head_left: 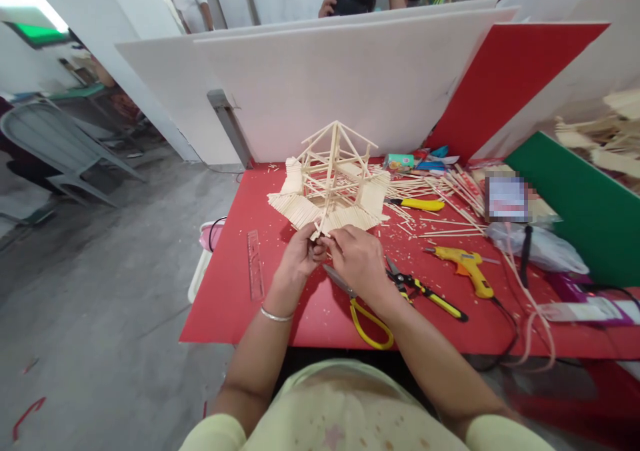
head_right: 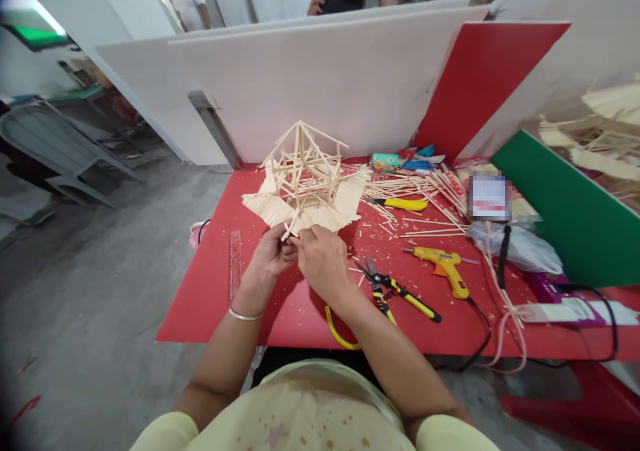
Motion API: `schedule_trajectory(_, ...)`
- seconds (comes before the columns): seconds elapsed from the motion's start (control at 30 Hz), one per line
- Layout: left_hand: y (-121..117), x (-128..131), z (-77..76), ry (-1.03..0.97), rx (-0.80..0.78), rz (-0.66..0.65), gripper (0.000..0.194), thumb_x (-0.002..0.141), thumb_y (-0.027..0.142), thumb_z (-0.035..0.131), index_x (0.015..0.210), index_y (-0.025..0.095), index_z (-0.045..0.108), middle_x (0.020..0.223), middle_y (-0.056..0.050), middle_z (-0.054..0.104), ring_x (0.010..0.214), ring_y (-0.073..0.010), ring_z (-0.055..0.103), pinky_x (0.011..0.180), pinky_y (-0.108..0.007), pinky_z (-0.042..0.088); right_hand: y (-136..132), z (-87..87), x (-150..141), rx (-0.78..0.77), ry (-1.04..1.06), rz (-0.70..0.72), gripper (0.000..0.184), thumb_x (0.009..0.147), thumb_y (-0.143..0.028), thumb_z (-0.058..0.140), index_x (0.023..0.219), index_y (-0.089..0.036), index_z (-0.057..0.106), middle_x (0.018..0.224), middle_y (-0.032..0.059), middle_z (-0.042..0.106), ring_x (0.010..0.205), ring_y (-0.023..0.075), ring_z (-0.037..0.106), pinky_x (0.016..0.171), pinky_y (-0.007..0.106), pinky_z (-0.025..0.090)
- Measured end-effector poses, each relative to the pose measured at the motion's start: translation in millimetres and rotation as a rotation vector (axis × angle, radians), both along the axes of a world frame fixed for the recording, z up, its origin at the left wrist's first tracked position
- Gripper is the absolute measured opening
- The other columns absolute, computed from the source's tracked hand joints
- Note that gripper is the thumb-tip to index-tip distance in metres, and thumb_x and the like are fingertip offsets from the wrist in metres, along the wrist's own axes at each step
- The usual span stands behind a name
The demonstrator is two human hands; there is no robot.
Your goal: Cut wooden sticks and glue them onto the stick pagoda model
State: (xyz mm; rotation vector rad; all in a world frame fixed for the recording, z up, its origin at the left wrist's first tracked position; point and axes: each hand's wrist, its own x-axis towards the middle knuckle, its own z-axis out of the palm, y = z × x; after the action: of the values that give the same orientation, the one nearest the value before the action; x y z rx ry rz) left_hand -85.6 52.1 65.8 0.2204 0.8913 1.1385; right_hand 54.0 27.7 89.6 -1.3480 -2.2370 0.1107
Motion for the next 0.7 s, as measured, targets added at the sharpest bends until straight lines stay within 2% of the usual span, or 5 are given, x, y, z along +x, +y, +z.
schedule_trajectory(0.17, 2, -2, -3.6, -0.002, 0.058, -0.024, 0.026, 0.08, 0.026, 0.067, 0.063, 0.015, 0.051, 0.045, 0.004, 0.043, 0.033, -0.002, 0.031, 0.032, -0.013, 0.021, 4, 4.1, 2, -0.112, 0.054, -0.025, 0.023, 0.099, -0.028, 0.047, 0.097, -0.016, 0.067, 0.094, 0.0092, 0.069, 0.086, 0.0181, 0.062, 0.074, 0.028, 0.037)
schedule_trajectory(0.37, 4, -4, -8.9, -0.015, 0.083, -0.04, 0.024, 0.079, 0.025, 0.066, 0.063, 0.016, 0.051, 0.045, 0.004, 0.042, 0.034, -0.0025, 0.029, 0.033, -0.014, 0.022, 13, 2.7, 3, -0.262, 0.129, -0.058, 0.026, 0.101, -0.031, 0.042, 0.091, -0.018, 0.062, 0.089, 0.0074, 0.068, 0.08, 0.0169, 0.06, 0.071, 0.028, 0.035)
schedule_trajectory(0.53, 5, -6, -9.4, -0.022, 0.068, -0.034, 0.019, 0.08, 0.023, 0.063, 0.066, 0.015, 0.053, 0.046, 0.003, 0.045, 0.034, -0.0029, 0.031, 0.033, -0.014, 0.022, 15, 7.4, 7, -0.327, 0.182, -0.004, 0.028, 0.101, -0.033, 0.04, 0.09, -0.018, 0.061, 0.087, 0.0065, 0.068, 0.076, 0.0162, 0.059, 0.069, 0.028, 0.034)
schedule_trajectory(0.63, 6, -7, -12.6, -0.046, 0.078, -0.033, 0.02, 0.079, 0.024, 0.066, 0.067, 0.014, 0.054, 0.047, 0.004, 0.045, 0.034, -0.0022, 0.032, 0.033, -0.014, 0.022, 12, 11.8, 11, -0.371, 0.283, 0.048, 0.023, 0.099, -0.034, 0.046, 0.104, -0.02, 0.063, 0.094, 0.0058, 0.069, 0.082, 0.0167, 0.061, 0.073, 0.027, 0.039)
schedule_trajectory(0.7, 7, -6, -15.1, -0.059, 0.071, -0.01, 0.017, 0.078, 0.024, 0.067, 0.069, 0.014, 0.056, 0.047, 0.005, 0.047, 0.033, -0.002, 0.033, 0.033, -0.014, 0.023, 9, 11.6, 11, -0.337, 0.332, 0.048, 0.03, 0.095, -0.039, 0.054, 0.118, -0.021, 0.06, 0.103, 0.0072, 0.068, 0.089, 0.0184, 0.062, 0.078, 0.029, 0.042)
